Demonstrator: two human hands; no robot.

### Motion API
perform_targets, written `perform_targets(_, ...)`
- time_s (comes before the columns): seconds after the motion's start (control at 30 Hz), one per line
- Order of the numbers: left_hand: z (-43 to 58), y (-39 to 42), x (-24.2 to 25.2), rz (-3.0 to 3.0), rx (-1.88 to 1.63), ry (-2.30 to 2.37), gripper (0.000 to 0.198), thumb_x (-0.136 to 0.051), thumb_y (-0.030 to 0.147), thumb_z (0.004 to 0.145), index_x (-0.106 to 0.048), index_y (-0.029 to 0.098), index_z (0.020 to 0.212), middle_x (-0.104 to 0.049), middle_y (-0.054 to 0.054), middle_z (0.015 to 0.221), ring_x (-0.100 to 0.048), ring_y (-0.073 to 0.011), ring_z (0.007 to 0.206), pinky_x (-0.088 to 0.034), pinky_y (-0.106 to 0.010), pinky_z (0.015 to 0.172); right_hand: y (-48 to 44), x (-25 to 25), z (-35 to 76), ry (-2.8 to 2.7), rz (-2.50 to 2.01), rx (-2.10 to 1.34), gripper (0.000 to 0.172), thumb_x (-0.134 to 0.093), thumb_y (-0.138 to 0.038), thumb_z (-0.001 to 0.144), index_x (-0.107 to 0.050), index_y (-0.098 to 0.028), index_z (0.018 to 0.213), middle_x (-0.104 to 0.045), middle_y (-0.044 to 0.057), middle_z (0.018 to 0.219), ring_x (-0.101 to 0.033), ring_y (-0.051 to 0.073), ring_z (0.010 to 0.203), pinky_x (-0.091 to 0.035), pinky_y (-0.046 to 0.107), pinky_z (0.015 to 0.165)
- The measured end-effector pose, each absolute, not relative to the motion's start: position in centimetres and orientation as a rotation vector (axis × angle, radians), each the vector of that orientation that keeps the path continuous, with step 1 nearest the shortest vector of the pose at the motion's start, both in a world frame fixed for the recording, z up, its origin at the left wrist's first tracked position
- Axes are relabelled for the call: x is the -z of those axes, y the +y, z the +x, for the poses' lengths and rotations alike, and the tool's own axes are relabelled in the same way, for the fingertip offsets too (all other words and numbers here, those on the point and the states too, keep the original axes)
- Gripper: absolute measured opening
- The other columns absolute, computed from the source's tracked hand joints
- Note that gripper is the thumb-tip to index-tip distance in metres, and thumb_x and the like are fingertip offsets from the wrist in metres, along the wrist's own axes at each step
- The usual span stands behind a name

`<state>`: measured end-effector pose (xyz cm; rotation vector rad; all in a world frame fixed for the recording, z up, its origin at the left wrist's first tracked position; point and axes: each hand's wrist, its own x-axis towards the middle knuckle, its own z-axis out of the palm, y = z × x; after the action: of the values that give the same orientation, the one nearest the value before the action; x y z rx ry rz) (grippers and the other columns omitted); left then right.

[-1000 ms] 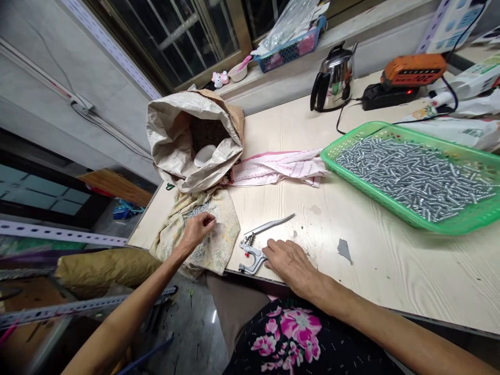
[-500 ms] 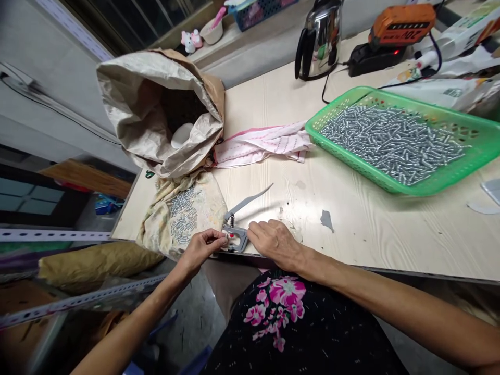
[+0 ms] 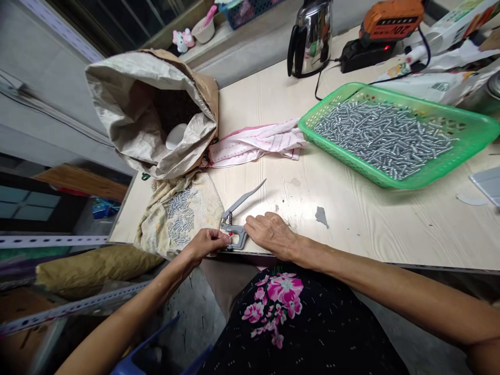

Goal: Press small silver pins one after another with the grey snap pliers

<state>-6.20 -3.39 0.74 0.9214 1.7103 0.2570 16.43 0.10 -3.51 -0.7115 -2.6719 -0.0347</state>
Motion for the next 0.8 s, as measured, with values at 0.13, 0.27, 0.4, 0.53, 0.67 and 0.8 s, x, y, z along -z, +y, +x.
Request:
perform_targets(0.13,-6.3,-2.4,-0.9,0.893,-0.089,1.672,0.036,-0.081,0.043,0.055,-0.063,0.013,0.066,-0.052,0.005,0.046,-0.043,-0.0067,0.041,-0.031,-0.02,0.041,0.4,3.6,16.3,-2.767,-0.774,-0.108,0.018,-0.041,-0.007,0.094,-0.055,-0.017,0.086,-0.059,0.003,0.084,-0.049,0.016,0.068,-0.03,0.032,0.063)
perform_targets(0.27,-6.2,-1.6,-1.2,0.836,0.01,1.682,0.033,-0.081,0.04,0.059,-0.064,0.013,0.066,-0.053,0.004,0.042,-0.045,-0.0061,0.038,-0.03,-0.018,0.04,1.5,2.6,17.4,-2.73,-0.824,-0.297,0.025,-0.054,-0.039,0.093,-0.058,-0.016,0.103,-0.06,0.012,0.113,-0.053,0.025,0.099,-0.038,0.038,0.08)
perform_targets(0.4,-5.9,-1.3,-1.5,0.794,0.067,1.703,0.032,-0.082,0.039,0.062,-0.065,0.012,0.067,-0.055,0.004,0.042,-0.045,-0.0052,0.037,-0.031,-0.016,0.04,4.0,2.3,19.1,-2.703,-0.898,-0.28,0.093,-0.066,-0.069,0.072,-0.038,-0.011,0.139,-0.035,0.026,0.146,-0.027,0.041,0.134,-0.025,0.059,0.104)
perform_targets(0.53,-5.8,-1.2,-1.6,0.79,0.116,1.731,0.029,-0.08,0.037,0.065,-0.065,0.013,0.067,-0.055,0.004,0.041,-0.044,-0.0051,0.036,-0.032,-0.017,0.041,5.4,2.6,19.6,-2.817,-0.912,-0.338,0.101,-0.069,-0.071,0.066,-0.038,-0.011,0.14,-0.047,0.024,0.136,-0.035,0.043,0.129,-0.018,0.068,0.105)
perform_targets(0.67,-5.7,-1.2,-1.6,0.799,0.117,1.738,0.027,-0.079,0.035,0.067,-0.064,0.013,0.065,-0.054,0.004,0.041,-0.044,-0.0051,0.036,-0.035,-0.017,0.043,4.9,1.9,19.4,-2.845,-0.937,-0.358,0.093,-0.071,-0.062,0.067,-0.039,-0.011,0.139,-0.054,0.02,0.126,-0.045,0.039,0.118,-0.02,0.068,0.103)
perform_targets(0.8,-5.6,-1.0,-1.6,0.791,0.118,1.748,0.032,-0.081,0.04,0.063,-0.064,0.013,0.066,-0.055,0.003,0.042,-0.045,-0.0059,0.038,-0.034,-0.018,0.043,4.1,0.8,19.4,-2.854,-0.961,-0.361,0.082,-0.072,-0.047,0.073,-0.038,-0.013,0.139,-0.058,0.016,0.118,-0.05,0.034,0.109,-0.021,0.063,0.105)
